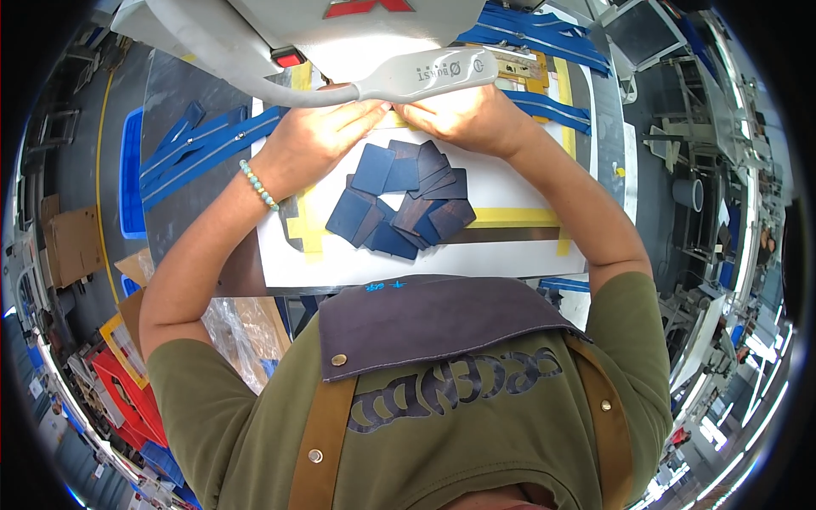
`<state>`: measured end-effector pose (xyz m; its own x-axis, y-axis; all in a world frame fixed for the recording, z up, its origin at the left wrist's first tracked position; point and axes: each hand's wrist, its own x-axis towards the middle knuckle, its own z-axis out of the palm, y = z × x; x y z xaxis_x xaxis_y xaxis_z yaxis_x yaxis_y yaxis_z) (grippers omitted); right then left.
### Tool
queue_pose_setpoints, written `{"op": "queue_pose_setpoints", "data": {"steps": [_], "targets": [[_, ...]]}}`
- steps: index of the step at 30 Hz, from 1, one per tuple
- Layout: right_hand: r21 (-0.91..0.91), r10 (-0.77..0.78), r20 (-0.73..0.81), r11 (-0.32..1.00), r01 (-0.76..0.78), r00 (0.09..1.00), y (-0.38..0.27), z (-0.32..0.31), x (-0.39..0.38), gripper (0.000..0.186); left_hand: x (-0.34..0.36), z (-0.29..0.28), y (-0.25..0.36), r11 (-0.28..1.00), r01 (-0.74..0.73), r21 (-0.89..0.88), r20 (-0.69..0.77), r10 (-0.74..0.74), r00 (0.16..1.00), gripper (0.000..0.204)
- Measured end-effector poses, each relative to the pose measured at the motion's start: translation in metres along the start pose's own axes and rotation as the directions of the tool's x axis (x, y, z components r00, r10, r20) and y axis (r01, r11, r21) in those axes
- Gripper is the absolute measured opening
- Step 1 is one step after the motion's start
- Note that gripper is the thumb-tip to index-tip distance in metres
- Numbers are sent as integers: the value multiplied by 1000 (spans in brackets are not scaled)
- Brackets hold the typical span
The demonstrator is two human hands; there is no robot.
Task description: Sewing small blue leather patches onto a blue strap using an industrial sewing machine.
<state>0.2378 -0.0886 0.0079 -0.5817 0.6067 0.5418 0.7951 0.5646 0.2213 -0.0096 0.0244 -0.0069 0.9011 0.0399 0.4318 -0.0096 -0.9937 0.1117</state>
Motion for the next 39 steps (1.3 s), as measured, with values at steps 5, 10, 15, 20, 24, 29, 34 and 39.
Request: {"op": "queue_pose_setpoints", "data": {"steps": [5,10,15,20,24,29,34,39], "targets": [[119,-57,103,992,45,993,12,-5,6,16,5,-6,2,977,-126,173,93,111,989,40],[55,-61,118,997,55,991,6,-6,0,19,9,-9,4,982,-119,148,128,100,987,38],[141,36,75,989,-47,997,-8,-3,-14,26,13,-8,5,980,-130,148,86,119,989,35],[231,174,124,952,-199,977,-13,-2,-15,30,11,-8,2,991,-94,99,68,88,994,35],[255,189,109,943,-212,976,-15,2,-19,31,12,-13,3,995,-85,49,57,82,995,35],[320,326,134,879,-352,936,-15,-1,-23,31,18,-12,13,995,-25,95,122,13,992,33],[360,456,74,817,-450,887,-10,-6,-30,31,21,-15,18,989,-45,139,105,30,994,30],[304,331,172,878,-370,928,-5,-16,-33,29,19,-12,17,982,-75,172,105,57,993,29]]}}
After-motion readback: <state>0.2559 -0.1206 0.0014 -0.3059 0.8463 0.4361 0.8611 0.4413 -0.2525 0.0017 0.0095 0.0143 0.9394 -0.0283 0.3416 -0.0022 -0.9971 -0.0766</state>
